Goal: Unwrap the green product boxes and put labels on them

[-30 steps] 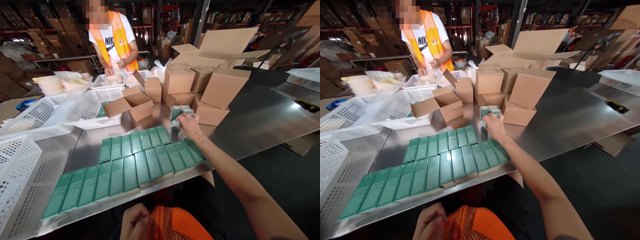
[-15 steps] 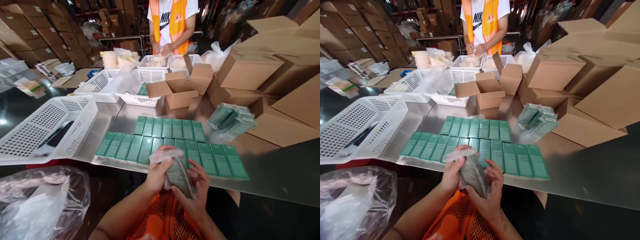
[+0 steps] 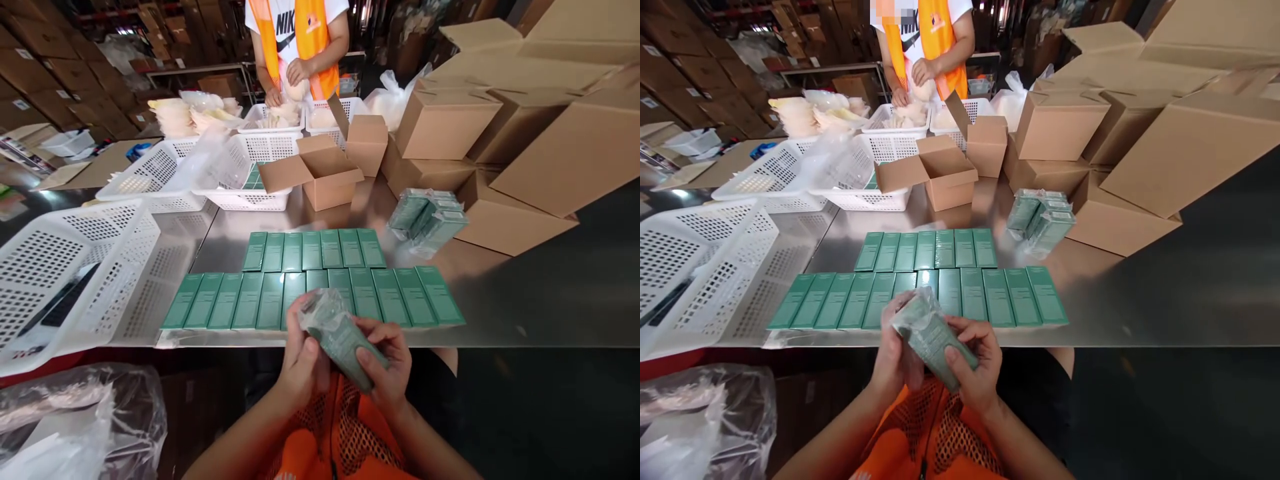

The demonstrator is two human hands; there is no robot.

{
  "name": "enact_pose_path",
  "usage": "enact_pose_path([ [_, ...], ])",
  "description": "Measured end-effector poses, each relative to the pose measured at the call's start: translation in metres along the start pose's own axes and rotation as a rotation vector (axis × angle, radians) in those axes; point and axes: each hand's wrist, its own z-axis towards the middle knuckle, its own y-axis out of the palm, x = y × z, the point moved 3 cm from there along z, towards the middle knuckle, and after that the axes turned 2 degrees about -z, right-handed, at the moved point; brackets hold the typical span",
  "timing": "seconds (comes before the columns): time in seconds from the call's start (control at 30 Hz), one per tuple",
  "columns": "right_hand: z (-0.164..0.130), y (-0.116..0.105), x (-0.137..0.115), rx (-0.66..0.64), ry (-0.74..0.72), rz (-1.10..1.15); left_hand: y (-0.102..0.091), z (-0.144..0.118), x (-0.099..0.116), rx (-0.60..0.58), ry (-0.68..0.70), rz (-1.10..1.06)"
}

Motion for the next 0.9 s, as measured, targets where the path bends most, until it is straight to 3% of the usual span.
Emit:
enact_pose_path([
  [0.1,0.001,-0.005,0.008,0.057,0.198,0.076,-0.007,0.017,0.024,-0.097,0.333,0.259],
  [0.17,0.002,-0.006,0.011,-0.013,0.313,0.094,-0.008,0.024,0.034,-0.221,0.473,0.433],
  [0.23,0.002,-0.005,0.012,-0.112,0.362,0.122,-0.009,0.028,0.039,-0.255,0.552,0.474],
  [0.43,-0.002,0.009,0.015,-0.314,0.384,0.364,-0.013,0.028,0.032,-0.073,0.527,0.455],
  [0.63,-0.013,0.007,0.017,-0.264,0.471,0.279,-0.016,0.022,0.025,0.021,0.619,0.604],
  [0.9,-0.012,0.001,0.0,-0.211,0.182,0.047,-0.014,-0.006,0.017,-0.032,0.591,0.783],
])
